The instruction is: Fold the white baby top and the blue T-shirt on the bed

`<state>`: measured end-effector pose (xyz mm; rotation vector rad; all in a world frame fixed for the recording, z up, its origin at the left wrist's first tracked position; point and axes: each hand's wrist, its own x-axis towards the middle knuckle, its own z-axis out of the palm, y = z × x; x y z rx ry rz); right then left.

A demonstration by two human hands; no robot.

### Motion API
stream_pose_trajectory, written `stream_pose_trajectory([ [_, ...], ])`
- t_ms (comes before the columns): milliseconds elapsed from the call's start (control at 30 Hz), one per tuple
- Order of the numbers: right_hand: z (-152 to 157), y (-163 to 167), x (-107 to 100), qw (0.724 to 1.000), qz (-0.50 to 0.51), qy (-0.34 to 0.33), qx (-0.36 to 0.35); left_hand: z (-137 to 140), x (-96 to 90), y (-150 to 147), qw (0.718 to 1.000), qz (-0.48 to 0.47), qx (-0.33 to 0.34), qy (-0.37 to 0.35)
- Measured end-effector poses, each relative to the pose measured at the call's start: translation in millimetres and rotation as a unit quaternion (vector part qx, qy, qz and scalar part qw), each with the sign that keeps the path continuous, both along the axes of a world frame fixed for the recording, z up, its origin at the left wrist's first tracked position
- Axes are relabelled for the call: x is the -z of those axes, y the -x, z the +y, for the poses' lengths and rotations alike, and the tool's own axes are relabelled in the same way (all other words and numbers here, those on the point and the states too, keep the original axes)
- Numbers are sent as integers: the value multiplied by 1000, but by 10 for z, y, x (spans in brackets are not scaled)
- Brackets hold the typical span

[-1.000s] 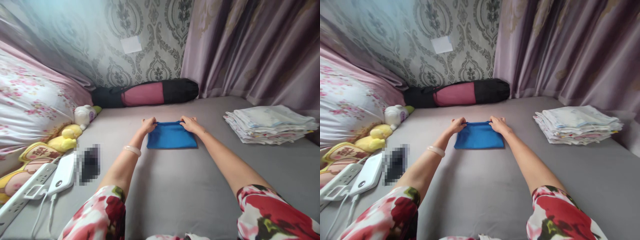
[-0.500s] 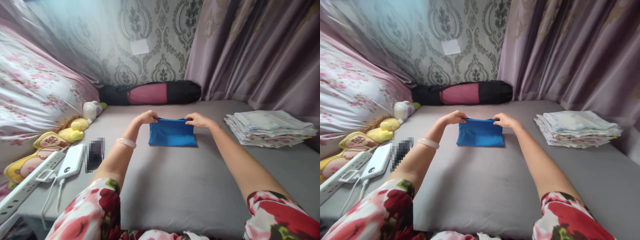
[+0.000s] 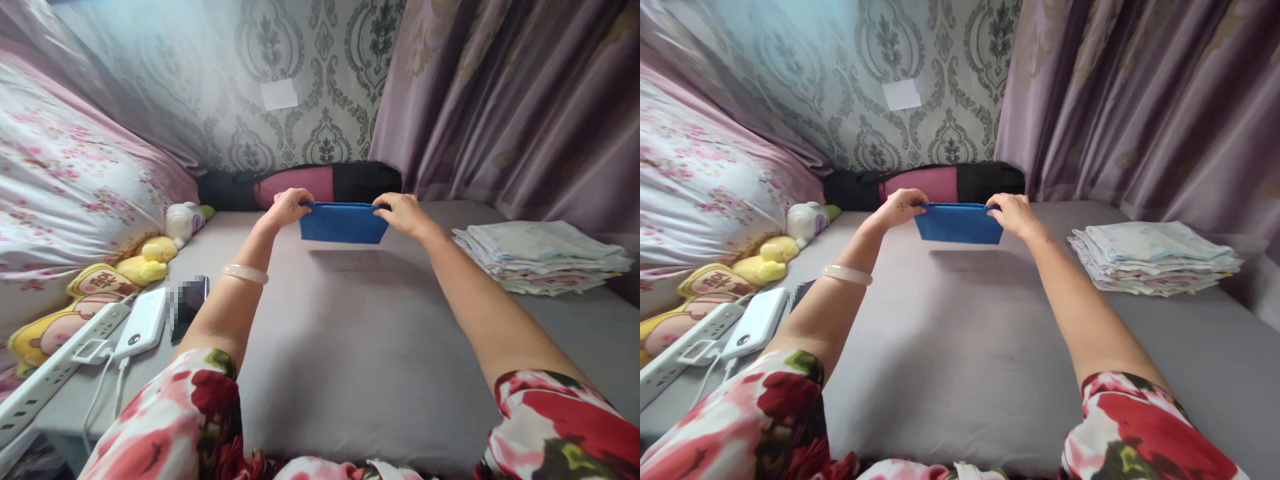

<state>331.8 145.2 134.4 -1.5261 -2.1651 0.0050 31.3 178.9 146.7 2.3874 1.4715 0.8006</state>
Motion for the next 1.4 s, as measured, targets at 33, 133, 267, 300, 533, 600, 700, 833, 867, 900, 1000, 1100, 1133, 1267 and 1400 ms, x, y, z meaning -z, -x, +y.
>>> stream_pose_trajectory([
  [33,-11,27,21,999,-10,-30,13,-22,24,-32,999,10,-24,-31],
  [133,-62,81,149,997,-42,-62,27,-109,172,-98,995,47,-65,-63],
  [267,-199,63,373,997,-66,-38,1,-254,451,-81,995,76,-51,-38],
  [300,-247,49,420,997,-67,-36,-6,-297,511,-65,995,79,-43,-33],
  [533,-603,4,615,997,-53,-35,-49,-643,718,17,997,71,-9,-24],
  [600,-679,-5,683,997,-44,-30,-64,-736,759,23,997,71,-2,-14],
  [700,-781,-26,820,995,-34,-20,-89,-861,848,38,997,76,9,0],
  [833,-918,-40,1006,994,-44,4,-99,-982,1020,71,996,83,27,3],
  [867,-950,-39,1043,994,-47,12,-100,-1003,1066,80,996,84,33,0],
  [900,-979,-36,1076,993,-48,21,-102,-1020,1112,89,995,87,40,-1],
  [1000,-1041,-23,1152,992,-51,39,-111,-1056,1237,110,993,97,67,13],
  [1100,-1074,-13,1214,991,-55,51,-113,-1084,1330,128,990,100,88,34],
  [1133,-1084,-11,1231,990,-57,53,-114,-1095,1354,134,990,99,95,38],
  [1267,-1157,-9,1257,989,-73,47,-123,-1167,1397,176,986,106,118,44],
  [1400,-1243,23,1166,985,-105,43,-127,-1238,1319,189,984,111,127,49],
])
